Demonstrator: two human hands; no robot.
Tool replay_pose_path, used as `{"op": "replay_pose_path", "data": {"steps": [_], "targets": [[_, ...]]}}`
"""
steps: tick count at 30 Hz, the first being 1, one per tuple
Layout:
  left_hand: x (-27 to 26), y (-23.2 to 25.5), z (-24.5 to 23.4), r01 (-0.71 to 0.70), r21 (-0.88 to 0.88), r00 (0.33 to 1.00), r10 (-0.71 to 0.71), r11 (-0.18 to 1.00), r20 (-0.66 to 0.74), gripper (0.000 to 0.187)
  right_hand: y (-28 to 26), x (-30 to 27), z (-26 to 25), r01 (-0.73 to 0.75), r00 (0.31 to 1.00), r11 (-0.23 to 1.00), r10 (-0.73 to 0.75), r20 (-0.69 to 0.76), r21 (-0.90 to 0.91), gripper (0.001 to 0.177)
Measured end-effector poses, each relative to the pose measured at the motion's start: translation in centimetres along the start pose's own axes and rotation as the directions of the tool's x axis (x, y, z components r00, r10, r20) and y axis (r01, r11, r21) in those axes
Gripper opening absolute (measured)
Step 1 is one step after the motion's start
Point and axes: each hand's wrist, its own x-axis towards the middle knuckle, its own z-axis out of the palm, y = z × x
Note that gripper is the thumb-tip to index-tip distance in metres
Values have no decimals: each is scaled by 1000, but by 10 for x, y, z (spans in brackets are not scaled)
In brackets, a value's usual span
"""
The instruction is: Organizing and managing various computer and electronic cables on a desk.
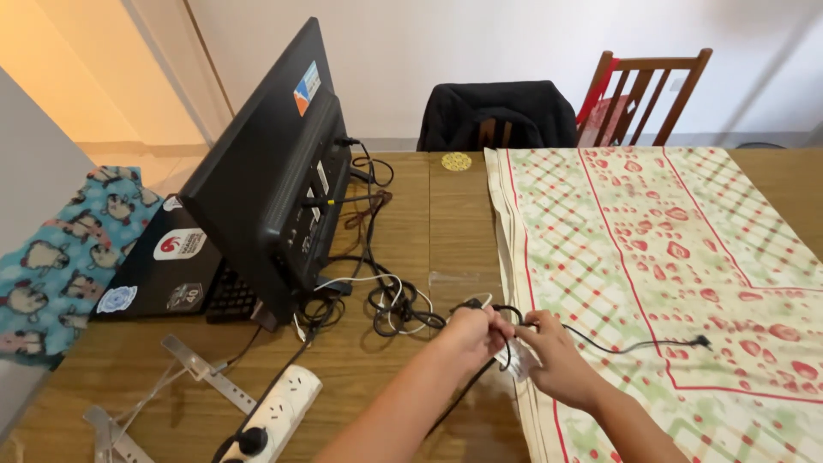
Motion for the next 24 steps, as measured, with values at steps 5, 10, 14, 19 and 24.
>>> {"op": "replay_pose_path", "data": {"steps": [5, 10, 14, 19, 24], "targets": [[-39, 22, 29, 54, 128, 987, -34, 990, -154, 23, -41, -32, -24, -1, 975, 999, 8, 222, -34, 57], [-42, 15, 33, 32, 198, 999, -23, 980, -45, 34, -17, -50, 9, -10, 987, 983, 40, 159, -182, 37], [-75, 22, 35, -55, 271, 997, 67, 961, -32, 30, -32, -82, -10, 45, 992, 984, -64, 106, 173, 45], [-104, 21, 28, -205, 313, 978, 186, 927, 90, 24, -34, -101, -50, -44, 983, 838, -61, 174, 544, 46], [-143, -3, 37, -289, 404, 957, 260, 868, 126, 20, -37, -103, -79, -31, 996, 660, -47, 82, 751, 47]]}}
